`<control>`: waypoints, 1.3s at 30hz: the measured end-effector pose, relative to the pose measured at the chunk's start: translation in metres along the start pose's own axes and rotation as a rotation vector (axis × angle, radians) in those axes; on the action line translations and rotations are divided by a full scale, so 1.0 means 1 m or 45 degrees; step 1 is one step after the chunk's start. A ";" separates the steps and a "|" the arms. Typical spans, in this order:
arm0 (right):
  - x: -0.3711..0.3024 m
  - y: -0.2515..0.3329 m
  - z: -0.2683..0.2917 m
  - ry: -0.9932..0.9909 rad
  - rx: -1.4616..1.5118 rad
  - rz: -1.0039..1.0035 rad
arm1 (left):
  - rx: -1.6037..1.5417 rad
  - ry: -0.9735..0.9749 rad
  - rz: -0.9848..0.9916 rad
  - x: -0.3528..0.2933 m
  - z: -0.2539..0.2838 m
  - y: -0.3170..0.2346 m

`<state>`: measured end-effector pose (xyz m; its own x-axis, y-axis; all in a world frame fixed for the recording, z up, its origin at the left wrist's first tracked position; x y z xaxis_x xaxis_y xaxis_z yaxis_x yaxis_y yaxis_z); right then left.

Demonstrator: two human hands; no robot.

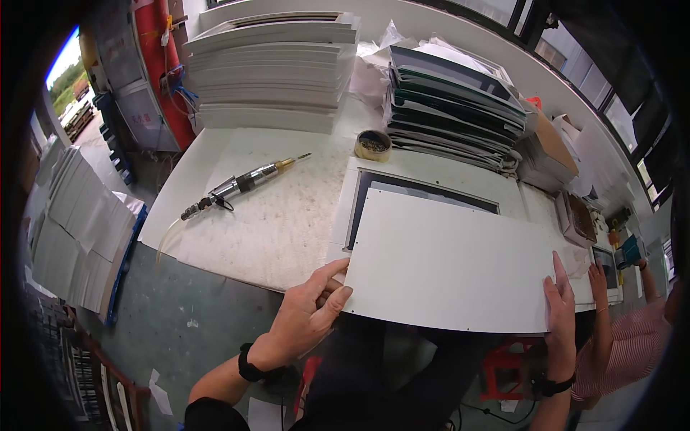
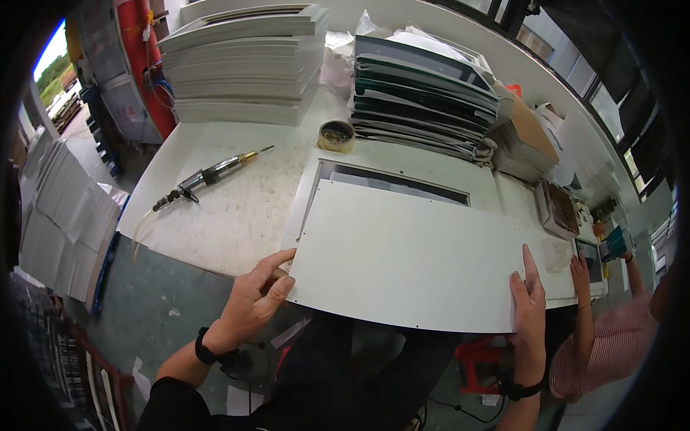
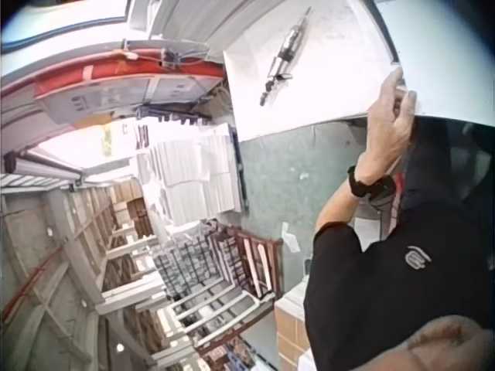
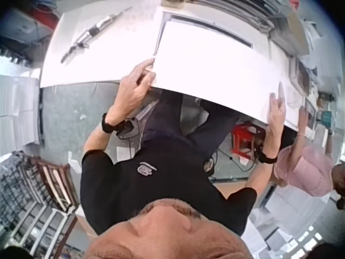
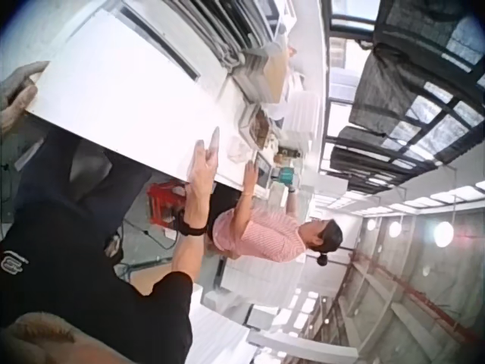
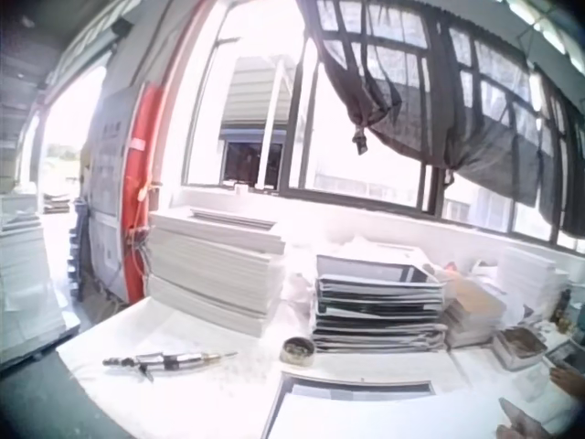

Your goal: The person aligns white rectangular panels on a workbench and uses a pneumatic screwdriver to fasten screws into pre-drilled holes. After securing the panels, the person stacks the finished units and handles a black panel.

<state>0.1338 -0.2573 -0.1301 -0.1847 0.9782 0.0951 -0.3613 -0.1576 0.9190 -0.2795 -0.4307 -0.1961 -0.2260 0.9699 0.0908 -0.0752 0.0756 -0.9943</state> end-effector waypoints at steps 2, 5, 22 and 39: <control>0.030 0.006 -0.011 0.034 -0.042 -0.027 | 0.409 -0.096 -0.398 0.016 0.008 -0.006; 0.067 -0.002 -0.020 0.069 -0.056 -0.039 | 0.737 -0.119 -0.556 0.035 0.009 -0.010; 0.131 -0.028 -0.038 0.112 -0.071 -0.033 | 0.877 -0.148 -0.566 0.058 0.010 0.006; 0.143 -0.034 -0.045 0.085 -0.139 -0.073 | 0.749 -0.129 -0.585 0.056 0.023 0.013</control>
<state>0.0786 -0.1179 -0.1644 -0.2200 0.9754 0.0150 -0.4695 -0.1193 0.8748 -0.3154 -0.3808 -0.2024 -0.1331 0.8425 0.5220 -0.6832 0.3035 -0.6641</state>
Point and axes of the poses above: each hand's wrist, its own x-axis towards the middle knuckle, its own z-axis out of the back of the hand, y = z × x, the point moved 6 cm from there along x, towards the middle knuckle, and after that the axes turned 7 degrees about -x, right-handed, at the moved point
